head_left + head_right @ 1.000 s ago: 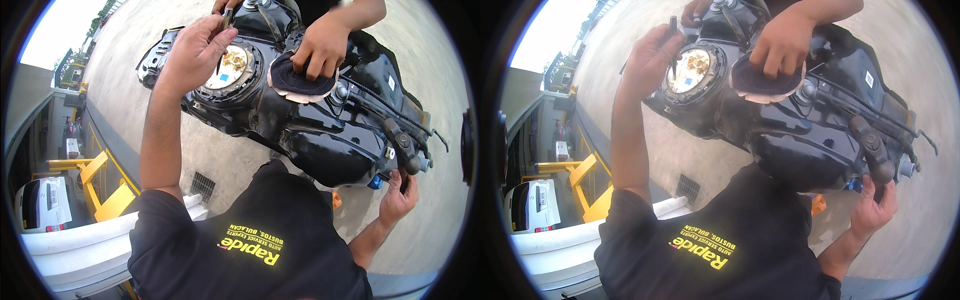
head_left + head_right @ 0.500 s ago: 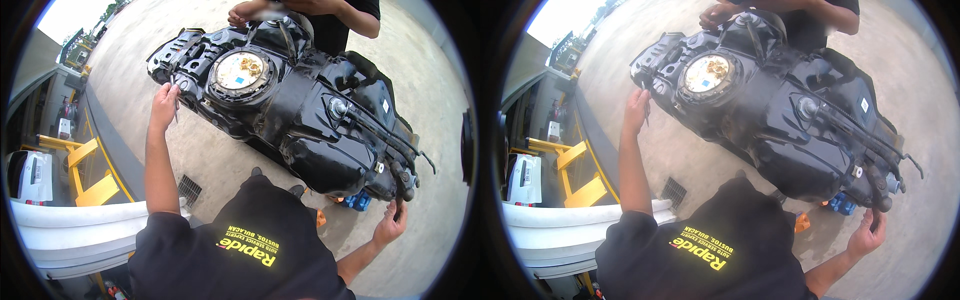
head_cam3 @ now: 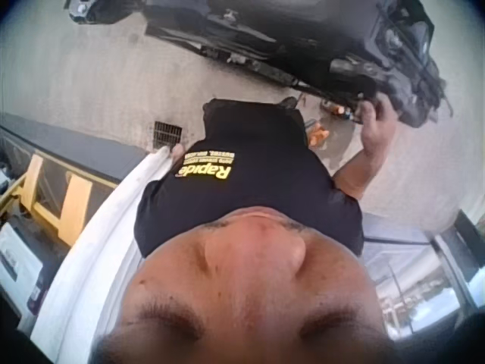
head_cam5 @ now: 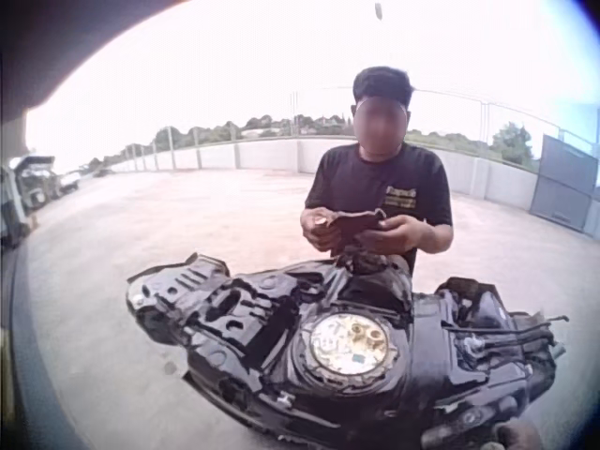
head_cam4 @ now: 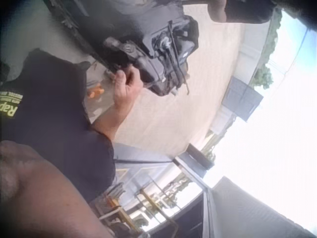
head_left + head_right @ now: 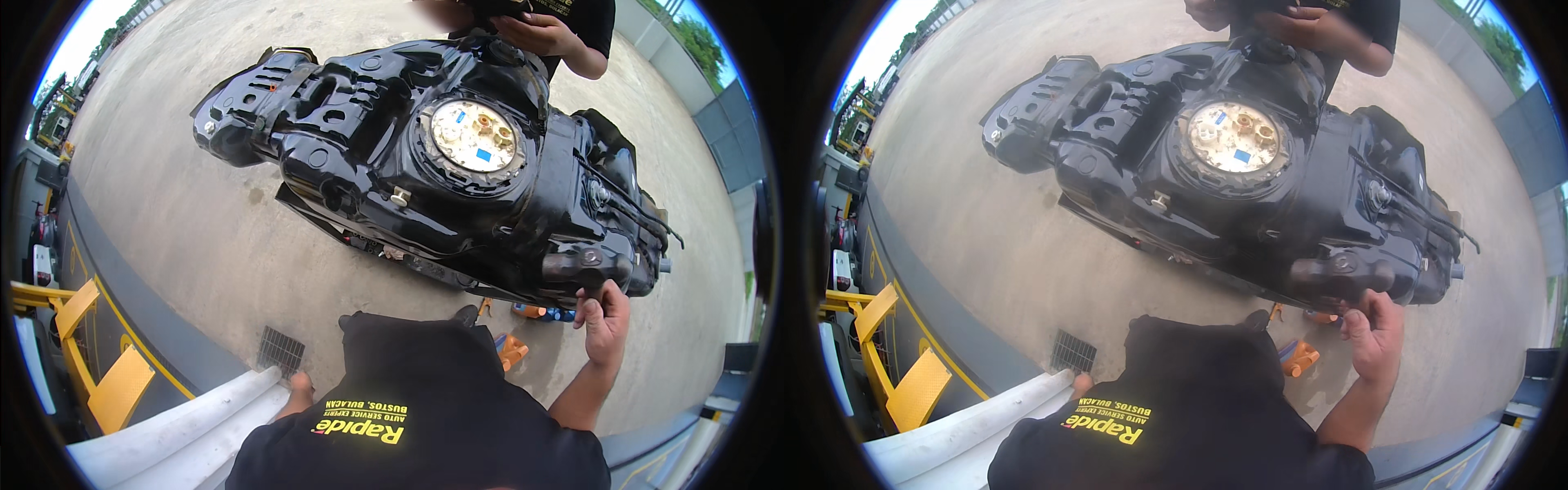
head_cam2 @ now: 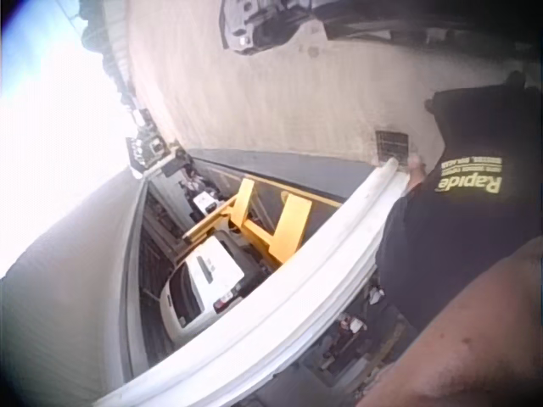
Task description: The person uses a hammer and a metal tool to tap and pry at a circular opening on a black car part. They repeatedly strike the tool against the part's edge while another person holds the part steady. The person then walks away from the part toward a tool cabinet.
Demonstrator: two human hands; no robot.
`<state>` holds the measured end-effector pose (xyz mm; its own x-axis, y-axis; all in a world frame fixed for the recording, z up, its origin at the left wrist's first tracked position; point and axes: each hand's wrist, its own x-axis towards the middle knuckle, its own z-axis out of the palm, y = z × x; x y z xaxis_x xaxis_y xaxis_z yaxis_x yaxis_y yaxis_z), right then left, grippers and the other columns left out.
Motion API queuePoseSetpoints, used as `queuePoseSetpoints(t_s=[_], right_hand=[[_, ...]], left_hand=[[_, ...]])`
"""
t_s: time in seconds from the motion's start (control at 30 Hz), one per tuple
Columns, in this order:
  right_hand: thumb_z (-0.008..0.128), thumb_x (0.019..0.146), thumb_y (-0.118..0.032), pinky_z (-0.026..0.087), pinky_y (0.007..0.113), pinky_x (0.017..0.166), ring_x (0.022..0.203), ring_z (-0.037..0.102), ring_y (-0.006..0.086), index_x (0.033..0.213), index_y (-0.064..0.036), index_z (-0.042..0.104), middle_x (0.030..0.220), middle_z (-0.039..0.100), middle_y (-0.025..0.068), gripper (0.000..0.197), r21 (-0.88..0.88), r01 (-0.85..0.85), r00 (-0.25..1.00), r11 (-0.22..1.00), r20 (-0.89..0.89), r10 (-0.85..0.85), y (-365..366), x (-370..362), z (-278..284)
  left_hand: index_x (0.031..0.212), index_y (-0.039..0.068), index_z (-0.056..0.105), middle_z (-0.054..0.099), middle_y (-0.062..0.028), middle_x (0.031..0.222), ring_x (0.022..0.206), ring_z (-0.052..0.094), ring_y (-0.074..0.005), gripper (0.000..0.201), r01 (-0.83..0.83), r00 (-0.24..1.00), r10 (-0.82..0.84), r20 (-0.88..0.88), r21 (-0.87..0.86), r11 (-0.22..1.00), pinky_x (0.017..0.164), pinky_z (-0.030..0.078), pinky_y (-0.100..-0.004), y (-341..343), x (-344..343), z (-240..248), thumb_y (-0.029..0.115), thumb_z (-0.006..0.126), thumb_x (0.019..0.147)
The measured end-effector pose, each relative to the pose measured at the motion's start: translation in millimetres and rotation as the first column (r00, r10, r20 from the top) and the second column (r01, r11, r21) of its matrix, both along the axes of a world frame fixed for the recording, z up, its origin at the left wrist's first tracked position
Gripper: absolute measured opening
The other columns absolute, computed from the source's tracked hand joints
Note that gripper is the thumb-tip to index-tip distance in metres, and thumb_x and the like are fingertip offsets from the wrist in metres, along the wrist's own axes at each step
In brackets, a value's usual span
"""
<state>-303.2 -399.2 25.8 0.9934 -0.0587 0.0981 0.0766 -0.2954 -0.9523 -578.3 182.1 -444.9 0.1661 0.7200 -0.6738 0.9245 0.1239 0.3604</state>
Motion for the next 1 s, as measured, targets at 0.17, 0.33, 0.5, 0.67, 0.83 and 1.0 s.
queuePoseSetpoints(t_s=[0.17, 0.33, 0.5, 0.67, 0.83, 1.0], right_hand=[[0.070, 0.094, -0.043, 0.048, 0.039, 0.064, 0.071, 0.064, 0.0244, 0.099, 0.0010, 0.067, 0.073, 0.064, 0.0147, 0.044, -0.293, -0.516, 0.761, 0.805, -0.589, 0.272, 177.9, 39.1, -30.8], [0.056, 0.098, -0.054, 0.050, 0.046, 0.078, 0.084, 0.067, 0.0349, 0.106, 0.0000, 0.069, 0.088, 0.070, 0.0179, 0.056, -0.398, -0.580, 0.565, 0.710, -0.825, -0.001, 250.8, 22.5, -110.3], [0.051, 0.099, -0.050, 0.051, 0.046, 0.097, 0.111, 0.069, 0.0344, 0.122, -0.0040, 0.069, 0.118, 0.072, 0.0193, 0.055, -0.450, -0.763, 0.338, 0.464, -0.889, -0.307, 302.1, 13.3, -246.8], [0.048, 0.093, -0.013, 0.054, 0.045, 0.068, 0.075, 0.069, 0.0292, 0.107, 0.0000, 0.074, 0.096, 0.072, 0.0199, 0.032, -0.206, -0.797, 0.041, 0.568, -0.956, -0.289, 413.1, -8.8, -354.8], [0.044, 0.094, -0.009, 0.050, 0.045, 0.057, 0.064, 0.061, 0.0269, 0.119, -0.0015, 0.068, 0.082, 0.065, 0.0166, 0.036, 0.077, -0.699, -0.243, 0.711, -0.961, -0.135, 555.5, 8.3, -422.7], [0.037, 0.097, -0.011, 0.046, 0.041, 0.050, 0.056, 0.055, 0.0244, 0.136, -0.0169, 0.059, 0.072, 0.056, 0.0117, 0.045, -0.168, -0.141, -0.081, 0.976, -0.980, -0.181, 715.9, 97.4, -438.7]], left_hand=[[0.102, -0.009, 0.069, 0.071, -0.0235, 0.089, 0.088, 0.069, -0.0387, 0.041, 0.355, 0.929, -0.362, -0.080, -0.092, 0.930, 0.078, 0.050, -0.0503, 71.4, -42.7, -6.2, 0.028, 0.052, 0.100], [0.096, -0.003, 0.064, 0.060, -0.0155, 0.074, 0.070, 0.060, -0.0319, 0.037, 0.198, 0.972, -0.201, 0.119, 0.032, 0.980, 0.066, 0.048, -0.0466, 313.4, 59.2, 7.0, 0.028, 0.046, 0.101], [0.103, -0.002, 0.057, 0.053, -0.0093, 0.083, 0.065, 0.048, -0.0198, 0.039, 0.124, 0.871, -0.213, 0.444, 0.221, 0.967, 0.058, 0.042, -0.0375, 508.4, 253.5, 85.1, 0.034, 0.046, 0.107], [0.103, -0.002, 0.056, 0.053, -0.0093, 0.086, 0.070, 0.050, -0.0192, 0.036, 0.285, 0.854, -0.394, 0.339, 0.328, 0.901, 0.061, 0.043, -0.0371, 639.8, 374.1, 128.1, 0.033, 0.046, 0.107], [0.099, 0.000, 0.054, 0.053, -0.0092, 0.080, 0.068, 0.053, -0.0201, 0.029, 0.346, 0.922, -0.352, 0.158, 0.066, 0.936, 0.060, 0.046, -0.0368, 747.6, 328.3, 92.1, 0.028, 0.047, 0.106], [0.099, -0.001, 0.057, 0.057, -0.0122, 0.085, 0.073, 0.057, -0.0234, 0.032, 0.438, 0.894, -0.448, -0.028, -0.165, 0.884, 0.063, 0.048, -0.0388, 798.1, 369.1, 66.4, 0.029, 0.048, 0.103]])
